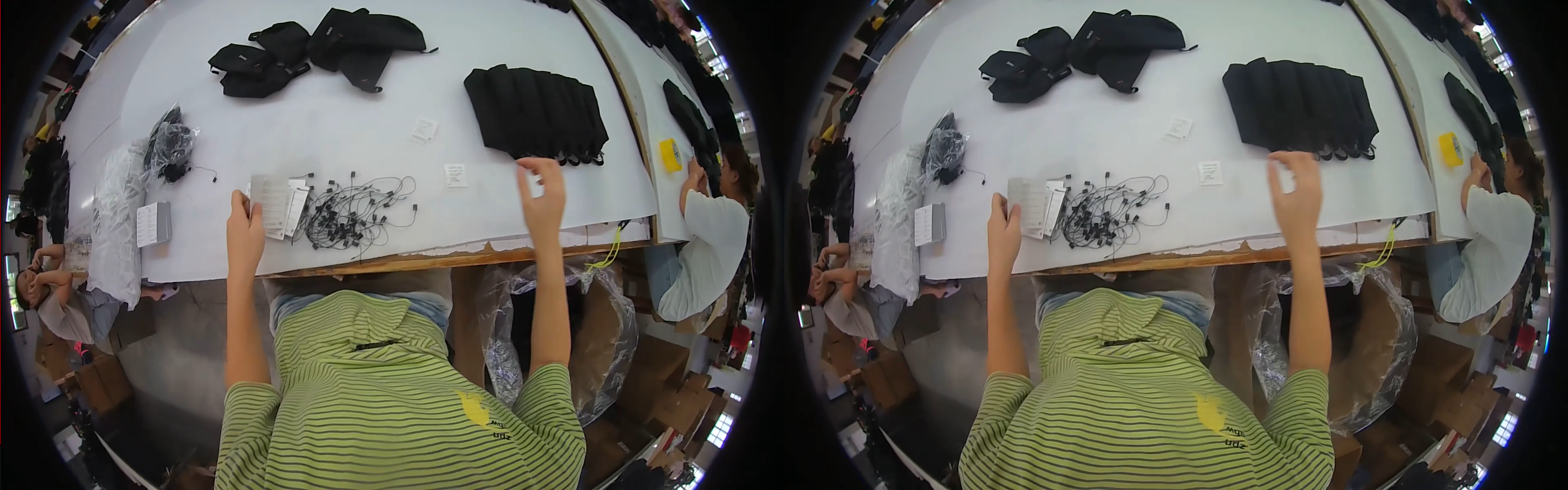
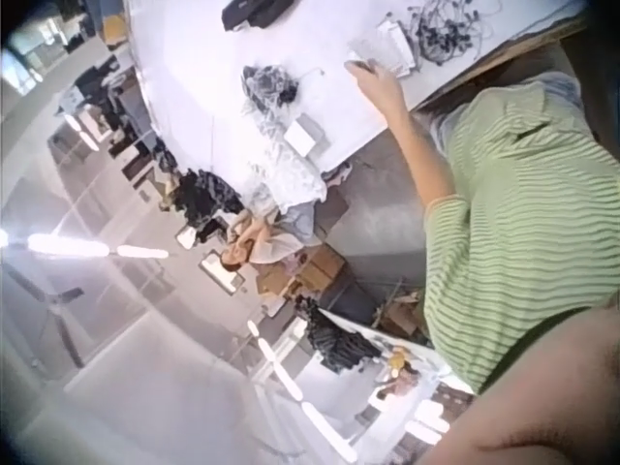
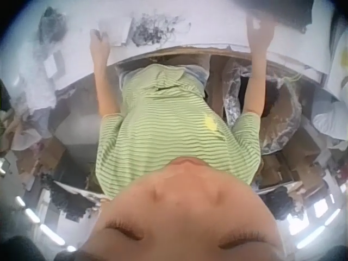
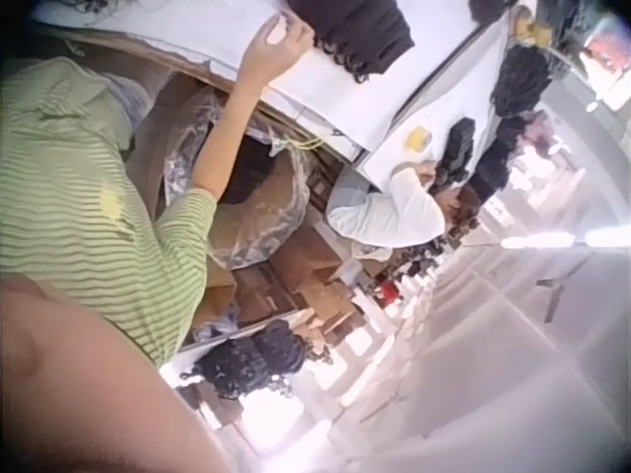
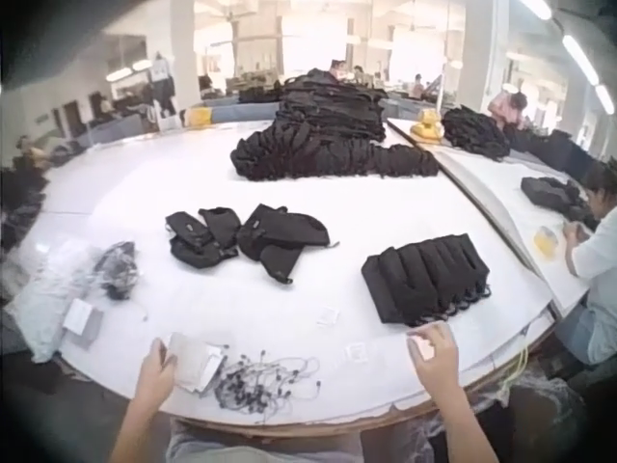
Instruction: Packing eye-glass cases with cards and tags at a workstation.
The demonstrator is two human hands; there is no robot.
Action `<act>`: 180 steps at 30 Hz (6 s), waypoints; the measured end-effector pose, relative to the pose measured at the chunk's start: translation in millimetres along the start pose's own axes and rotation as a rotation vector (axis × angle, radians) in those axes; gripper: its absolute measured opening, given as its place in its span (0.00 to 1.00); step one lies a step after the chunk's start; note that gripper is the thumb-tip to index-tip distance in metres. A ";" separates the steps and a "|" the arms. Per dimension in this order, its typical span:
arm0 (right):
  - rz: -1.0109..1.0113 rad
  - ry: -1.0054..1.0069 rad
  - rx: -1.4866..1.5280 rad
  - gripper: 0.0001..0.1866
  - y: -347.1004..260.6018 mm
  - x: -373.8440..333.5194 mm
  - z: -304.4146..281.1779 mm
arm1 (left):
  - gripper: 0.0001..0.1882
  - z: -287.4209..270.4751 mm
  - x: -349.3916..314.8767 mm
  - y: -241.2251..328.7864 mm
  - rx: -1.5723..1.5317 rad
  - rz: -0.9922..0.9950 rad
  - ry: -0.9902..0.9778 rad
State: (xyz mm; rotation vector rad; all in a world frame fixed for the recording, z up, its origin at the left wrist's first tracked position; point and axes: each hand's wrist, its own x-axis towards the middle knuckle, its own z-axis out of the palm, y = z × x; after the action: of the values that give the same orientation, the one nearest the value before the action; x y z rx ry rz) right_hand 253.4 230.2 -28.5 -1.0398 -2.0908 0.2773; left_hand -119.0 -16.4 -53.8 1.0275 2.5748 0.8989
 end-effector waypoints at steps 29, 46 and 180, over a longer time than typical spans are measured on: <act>-0.170 -0.856 0.327 0.06 -160.8 -50.6 96.1 | 0.35 -6.9 -65.3 37.6 -0.726 -0.157 -0.384; 0.184 -0.519 0.710 0.05 -213.7 -23.8 74.1 | 0.06 4.6 -75.5 62.5 -0.873 0.116 0.076; 0.540 -0.772 1.248 0.11 -178.0 -30.0 47.8 | 0.08 -11.9 -47.9 94.6 -0.830 0.310 -0.702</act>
State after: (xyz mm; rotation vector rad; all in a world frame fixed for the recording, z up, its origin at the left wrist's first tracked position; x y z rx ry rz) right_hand 125.8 99.6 10.4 -0.6600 -1.5612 2.1751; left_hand -37.4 -1.1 13.2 1.1761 1.2970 1.2300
